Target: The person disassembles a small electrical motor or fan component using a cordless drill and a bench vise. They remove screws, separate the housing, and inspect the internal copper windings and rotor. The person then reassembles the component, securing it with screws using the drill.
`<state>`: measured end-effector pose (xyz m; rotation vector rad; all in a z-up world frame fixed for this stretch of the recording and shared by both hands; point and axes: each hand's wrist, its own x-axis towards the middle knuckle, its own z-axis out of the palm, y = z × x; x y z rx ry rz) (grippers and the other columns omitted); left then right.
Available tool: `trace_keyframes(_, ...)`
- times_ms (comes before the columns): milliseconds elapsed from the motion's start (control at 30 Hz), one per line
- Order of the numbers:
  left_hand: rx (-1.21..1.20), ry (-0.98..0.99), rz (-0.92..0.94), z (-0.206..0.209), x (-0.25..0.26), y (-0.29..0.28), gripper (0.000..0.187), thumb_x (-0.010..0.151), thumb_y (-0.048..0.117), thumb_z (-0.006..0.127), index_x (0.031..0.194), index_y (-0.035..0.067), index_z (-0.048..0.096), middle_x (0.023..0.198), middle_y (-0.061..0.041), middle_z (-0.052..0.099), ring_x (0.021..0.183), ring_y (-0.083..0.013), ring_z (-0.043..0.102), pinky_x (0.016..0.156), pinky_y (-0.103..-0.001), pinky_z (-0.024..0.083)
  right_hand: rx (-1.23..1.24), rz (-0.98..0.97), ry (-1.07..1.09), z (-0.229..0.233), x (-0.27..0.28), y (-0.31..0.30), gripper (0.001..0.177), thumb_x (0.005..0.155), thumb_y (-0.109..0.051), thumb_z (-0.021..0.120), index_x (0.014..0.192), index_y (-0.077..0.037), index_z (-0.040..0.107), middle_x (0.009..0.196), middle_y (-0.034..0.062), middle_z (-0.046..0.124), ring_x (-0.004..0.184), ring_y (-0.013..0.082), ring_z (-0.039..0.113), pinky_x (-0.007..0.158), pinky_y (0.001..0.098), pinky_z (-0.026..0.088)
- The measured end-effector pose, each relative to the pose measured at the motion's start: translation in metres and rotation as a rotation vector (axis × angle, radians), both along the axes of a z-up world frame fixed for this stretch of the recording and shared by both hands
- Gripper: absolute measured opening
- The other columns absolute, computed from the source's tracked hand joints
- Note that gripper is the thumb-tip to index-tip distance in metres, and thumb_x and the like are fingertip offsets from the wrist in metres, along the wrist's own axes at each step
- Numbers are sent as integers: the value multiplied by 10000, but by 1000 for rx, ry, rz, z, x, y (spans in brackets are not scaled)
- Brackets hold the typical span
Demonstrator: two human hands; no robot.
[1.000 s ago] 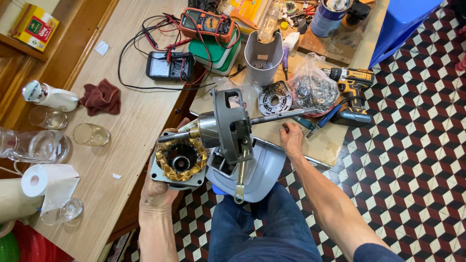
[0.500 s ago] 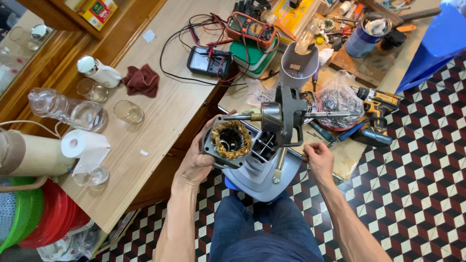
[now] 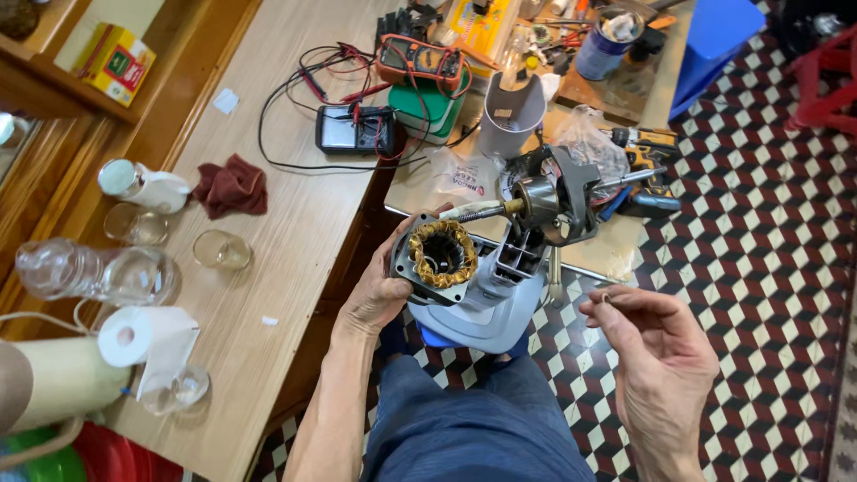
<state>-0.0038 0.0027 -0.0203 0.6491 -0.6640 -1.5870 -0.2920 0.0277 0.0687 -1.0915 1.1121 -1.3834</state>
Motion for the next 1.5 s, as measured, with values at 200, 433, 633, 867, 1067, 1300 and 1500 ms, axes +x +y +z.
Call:
trace_keyframes(200, 59, 46, -181, -2, 17, -23, 1323, 460, 424, 1002, 1553, -16, 401, 1509, -114, 543, 1388, -230, 530, 1217, -402, 380, -213, -150, 472, 34, 77, 18, 244, 958, 46, 675, 1201, 26, 685, 1165, 150, 714, 1053, 195, 749, 924, 300, 630)
trace_keyframes(433, 79, 102, -346, -12, 32, -40, 1342, 464, 386, 1004, 1578, -20, 375, 1470, -111, 569, 1374, -229, 541, 1224, -398, 377, -333, -243, 786, 41, 122, 17, 229, 947, 16, 719, 1173, 11, 682, 1142, 115, 712, 1013, 170, 729, 882, 246, 633)
trace_keyframes(633, 57, 84, -414, -25, 40, -47, 1327, 447, 321, 981, 1585, 26, 366, 1445, -112, 586, 1347, -231, 563, 1216, -409, 404, -577, -159, 1176, 62, 123, -5, 283, 902, -10, 792, 1162, -3, 680, 1121, 123, 700, 975, 195, 718, 826, 264, 609)
trace_keyframes(867, 15, 167, -427, -21, 38, -45, 1281, 500, 322, 976, 1593, 29, 374, 1521, -92, 541, 1381, -205, 542, 1224, -401, 394, -713, 112, 1376, 79, 137, -42, 276, 858, -30, 781, 1113, 3, 681, 1242, 128, 644, 1082, 282, 632, 926, 400, 522)
trace_keyframes(1067, -2, 190, -431, -21, 39, -44, 1258, 507, 317, 976, 1586, 38, 394, 1505, -94, 556, 1377, -213, 550, 1214, -402, 412, -725, 128, 1477, 77, 145, -53, 284, 862, -48, 765, 1126, 12, 678, 1268, 123, 632, 1124, 294, 611, 971, 417, 489)
trace_keyframes(1300, 23, 154, -430, -27, 39, -47, 1245, 476, 312, 955, 1569, 41, 422, 1446, -102, 600, 1350, -235, 575, 1209, -416, 413, -721, 147, 1529, 76, 141, -56, 287, 872, -64, 776, 1132, 11, 680, 1275, 106, 620, 1089, 264, 600, 921, 394, 477)
trace_keyframes(1500, 35, 129, -432, -29, 40, -49, 1257, 458, 322, 952, 1563, 43, 423, 1427, -106, 609, 1342, -238, 578, 1220, -417, 417, -769, 155, 1637, 78, 134, -56, 300, 856, -90, 781, 1134, -10, 698, 1332, 89, 627, 1183, 256, 590, 990, 412, 449)
